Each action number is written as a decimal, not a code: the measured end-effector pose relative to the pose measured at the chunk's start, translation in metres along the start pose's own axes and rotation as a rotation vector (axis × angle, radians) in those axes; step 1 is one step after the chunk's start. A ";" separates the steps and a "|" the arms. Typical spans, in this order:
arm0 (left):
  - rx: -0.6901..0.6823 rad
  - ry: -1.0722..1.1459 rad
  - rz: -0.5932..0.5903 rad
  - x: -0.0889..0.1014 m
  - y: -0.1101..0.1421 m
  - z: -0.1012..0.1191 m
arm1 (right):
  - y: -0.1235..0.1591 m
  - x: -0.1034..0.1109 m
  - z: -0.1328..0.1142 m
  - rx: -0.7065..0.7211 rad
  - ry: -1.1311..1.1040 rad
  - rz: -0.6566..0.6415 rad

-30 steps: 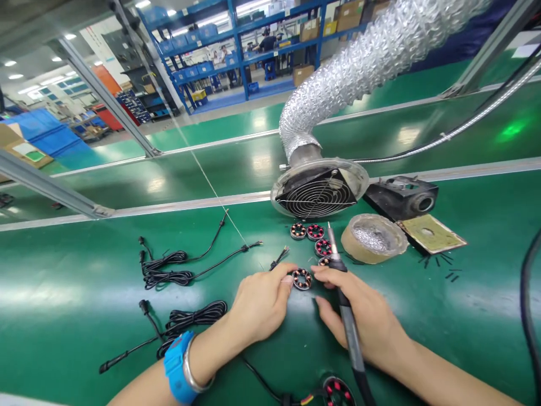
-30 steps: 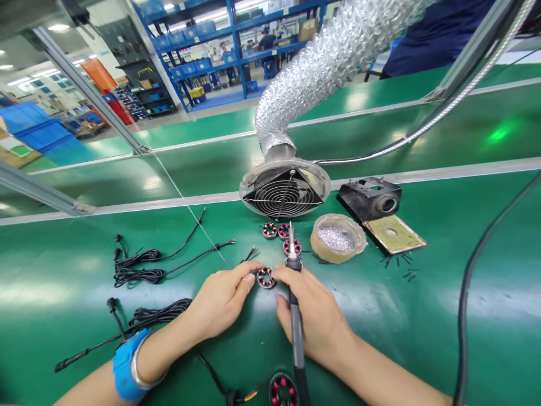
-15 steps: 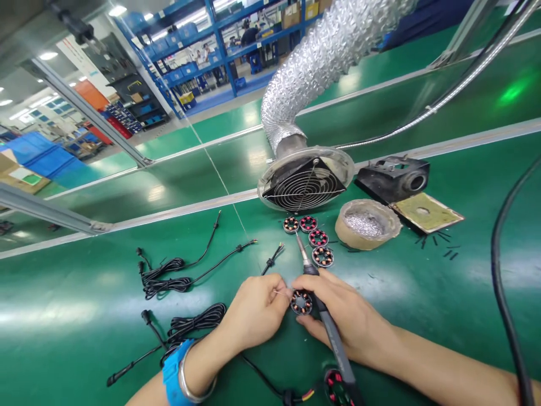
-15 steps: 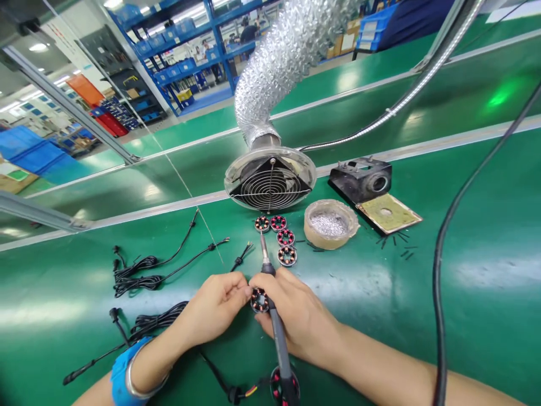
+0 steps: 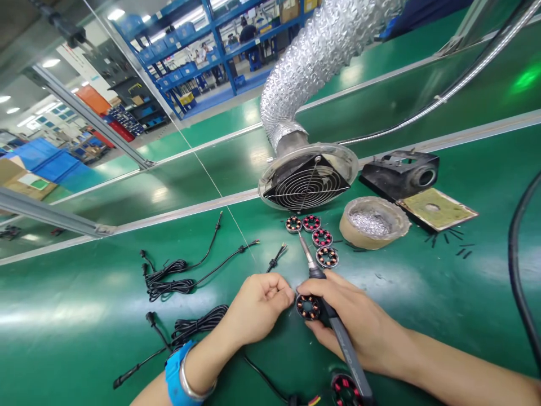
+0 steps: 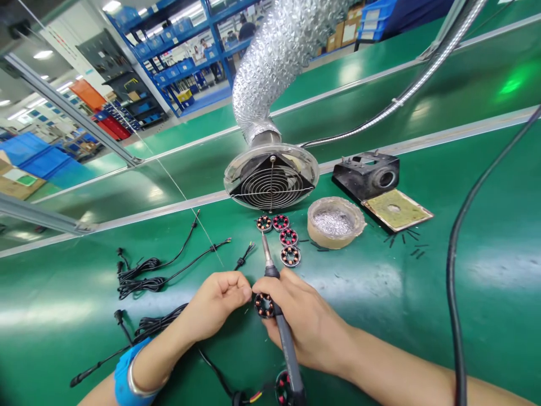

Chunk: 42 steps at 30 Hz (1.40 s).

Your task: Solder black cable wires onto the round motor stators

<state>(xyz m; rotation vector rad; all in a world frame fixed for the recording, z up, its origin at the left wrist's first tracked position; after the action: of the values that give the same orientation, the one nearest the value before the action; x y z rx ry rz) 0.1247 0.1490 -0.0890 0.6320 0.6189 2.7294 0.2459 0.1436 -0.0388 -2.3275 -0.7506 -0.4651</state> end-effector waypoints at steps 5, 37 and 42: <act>-0.057 0.144 -0.040 0.002 -0.004 0.012 | 0.001 -0.002 0.002 -0.008 -0.018 -0.015; -0.062 -0.051 -0.149 -0.003 0.012 0.012 | 0.003 0.008 0.001 -0.012 0.119 0.120; -0.107 -0.555 0.383 0.046 0.000 0.028 | 0.005 0.019 0.004 -0.038 0.154 0.092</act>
<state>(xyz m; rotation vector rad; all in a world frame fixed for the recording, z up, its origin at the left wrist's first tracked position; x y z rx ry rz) 0.0977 0.1749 -0.0497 1.5351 0.2290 2.6845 0.2636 0.1503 -0.0343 -2.3192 -0.5637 -0.6142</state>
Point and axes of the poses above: each hand's wrist, its own y-axis away from the middle knuckle, its own x-axis out of the back of the hand, z = x × y, the point moved 9 cm from there along -y, towards the middle knuckle, and after that the axes turned 9 degrees about -y, right-handed, at the moved point
